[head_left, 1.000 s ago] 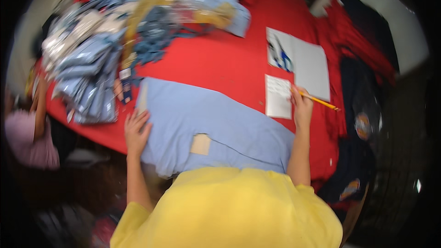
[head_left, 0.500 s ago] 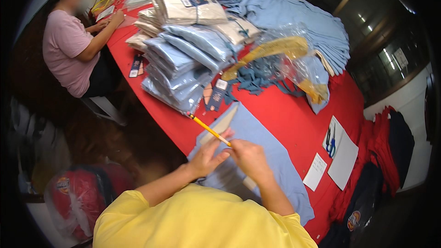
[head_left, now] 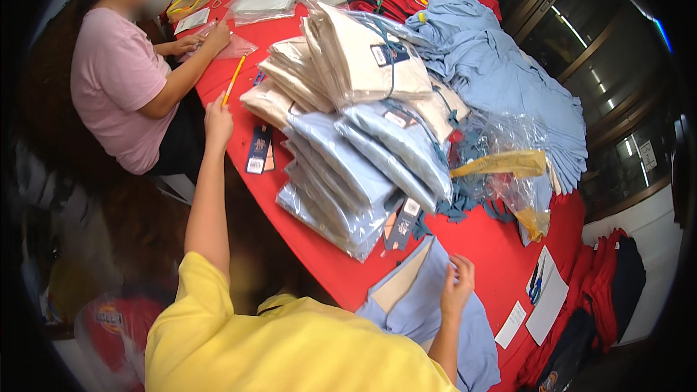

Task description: The person folds light blue shirts using a cardboard guide, inserts them into plastic bags, and writes on a paper list. They handle multiple shirts, garment tags, and a pencil while working at a large red table.

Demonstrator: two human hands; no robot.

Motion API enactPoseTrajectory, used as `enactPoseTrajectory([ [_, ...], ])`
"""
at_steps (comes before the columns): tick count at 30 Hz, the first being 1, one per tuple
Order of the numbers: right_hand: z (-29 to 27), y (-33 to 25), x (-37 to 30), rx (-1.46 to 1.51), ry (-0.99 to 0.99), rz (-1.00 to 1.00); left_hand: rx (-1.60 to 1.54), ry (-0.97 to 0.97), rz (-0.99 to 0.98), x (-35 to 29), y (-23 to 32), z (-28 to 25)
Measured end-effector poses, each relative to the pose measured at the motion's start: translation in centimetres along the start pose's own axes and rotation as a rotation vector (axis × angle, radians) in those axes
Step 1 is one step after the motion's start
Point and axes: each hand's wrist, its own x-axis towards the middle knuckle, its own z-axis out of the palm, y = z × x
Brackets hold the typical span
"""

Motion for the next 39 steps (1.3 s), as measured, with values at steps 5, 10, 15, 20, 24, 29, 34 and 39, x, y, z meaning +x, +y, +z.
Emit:
enactPoseTrajectory([
  [5, -1.5, 4.4, -1.2, -0.209, 0.261, 0.090, 0.023, -0.048, -0.079, 10.3, 1.7, 8.0],
  [10, -2.2, 6.0, -3.0, -0.379, 0.281, 0.206, 0.344, -0.194, -0.029, 19.7, -1.4, 13.8],
  [15, -2.0, 8.3, -5.4, -0.533, 0.283, 0.243, 0.276, -0.370, 0.102, 26.0, -5.1, 16.5],
  [20, -3.0, 8.6, -6.1, -0.526, 0.358, 0.306, -0.423, -0.487, -0.095, 31.1, -6.3, 13.2],
  [24, -5.8, 7.8, -8.3, -0.500, 0.428, 0.399, -0.852, -0.382, -0.185, 23.6, -1.6, 11.0],
  [29, -5.6, 12.7, -11.3, -0.403, 0.436, 0.497, -0.711, 0.437, 0.354, 4.1, 14.4, 1.9],
  [34, -4.6, 14.0, -11.6, -0.420, 0.379, 0.440, -0.658, -0.581, 0.746, -21.0, 20.0, -1.0],
  [39, -4.5, 9.7, -10.3, -0.319, 0.258, 0.030, -0.325, -1.078, 0.987, -38.5, 21.0, 3.8],
])
